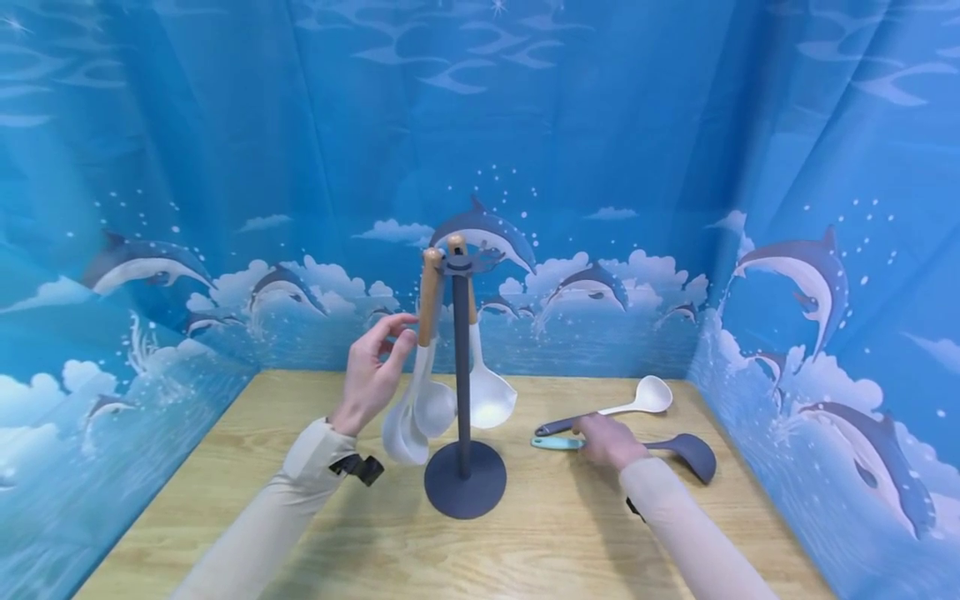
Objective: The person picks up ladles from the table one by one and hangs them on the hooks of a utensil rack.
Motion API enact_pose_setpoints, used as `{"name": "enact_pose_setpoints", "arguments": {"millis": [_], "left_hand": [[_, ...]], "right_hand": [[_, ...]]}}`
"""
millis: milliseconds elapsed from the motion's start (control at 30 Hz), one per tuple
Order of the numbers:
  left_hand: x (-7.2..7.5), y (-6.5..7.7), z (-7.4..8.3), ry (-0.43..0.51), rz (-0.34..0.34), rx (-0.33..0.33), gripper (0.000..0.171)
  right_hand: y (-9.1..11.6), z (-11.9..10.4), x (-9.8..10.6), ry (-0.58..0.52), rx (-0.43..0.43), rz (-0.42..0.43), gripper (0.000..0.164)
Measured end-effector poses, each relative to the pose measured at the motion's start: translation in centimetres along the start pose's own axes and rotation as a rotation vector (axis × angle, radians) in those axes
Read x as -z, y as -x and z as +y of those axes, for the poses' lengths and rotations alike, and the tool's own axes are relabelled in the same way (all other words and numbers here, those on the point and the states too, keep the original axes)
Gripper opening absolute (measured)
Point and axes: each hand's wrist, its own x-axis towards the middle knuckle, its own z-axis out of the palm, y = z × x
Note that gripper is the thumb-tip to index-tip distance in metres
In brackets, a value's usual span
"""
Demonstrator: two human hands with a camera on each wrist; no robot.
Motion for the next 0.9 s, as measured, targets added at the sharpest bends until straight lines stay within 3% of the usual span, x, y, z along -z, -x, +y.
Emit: {"name": "enact_pose_setpoints", "arguments": {"millis": [433, 900], "left_hand": [[-0.6, -0.3, 0.8, 0.036, 0.031, -0.002, 0.024], [-0.2, -1.3, 1.0, -0.04, 0.049, -0.051, 0.026]], "right_hand": [[-0.1, 1.2, -1.7, 0.025, 0.035, 0.063, 0.029], [-0.5, 2.4, -4.2, 0.133, 0.185, 0.208, 0.029]]}}
